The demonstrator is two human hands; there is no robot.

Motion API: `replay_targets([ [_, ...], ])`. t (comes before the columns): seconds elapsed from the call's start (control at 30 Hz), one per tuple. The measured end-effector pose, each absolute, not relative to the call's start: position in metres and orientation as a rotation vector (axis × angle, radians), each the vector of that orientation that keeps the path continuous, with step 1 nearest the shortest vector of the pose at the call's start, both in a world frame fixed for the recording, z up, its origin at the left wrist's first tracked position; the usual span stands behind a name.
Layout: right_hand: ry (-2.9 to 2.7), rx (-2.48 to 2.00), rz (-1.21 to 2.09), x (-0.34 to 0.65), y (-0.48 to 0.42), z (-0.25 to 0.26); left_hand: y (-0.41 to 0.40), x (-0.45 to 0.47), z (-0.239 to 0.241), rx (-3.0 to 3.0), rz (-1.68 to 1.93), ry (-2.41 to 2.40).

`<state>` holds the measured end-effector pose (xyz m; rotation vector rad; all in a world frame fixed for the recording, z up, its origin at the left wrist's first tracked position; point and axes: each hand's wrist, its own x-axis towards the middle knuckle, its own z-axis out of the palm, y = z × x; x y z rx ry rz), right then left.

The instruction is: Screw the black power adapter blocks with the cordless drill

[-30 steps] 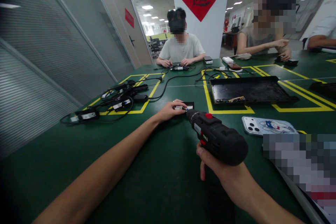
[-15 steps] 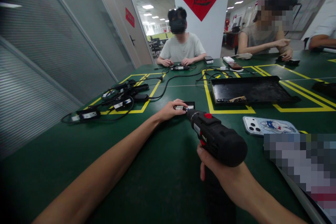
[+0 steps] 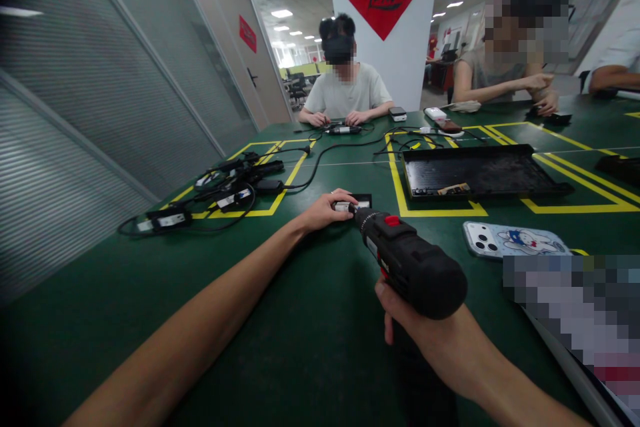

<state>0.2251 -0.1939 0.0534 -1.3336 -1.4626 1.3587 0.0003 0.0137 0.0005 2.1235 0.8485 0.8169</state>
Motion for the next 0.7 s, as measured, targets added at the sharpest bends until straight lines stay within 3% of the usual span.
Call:
replay_targets([
  [0.7,-1.386,-1.185,1.414,0.2224,-0.19,0.0572,0.012,-0.0009,0.0053,2.133,0.788,0.838],
])
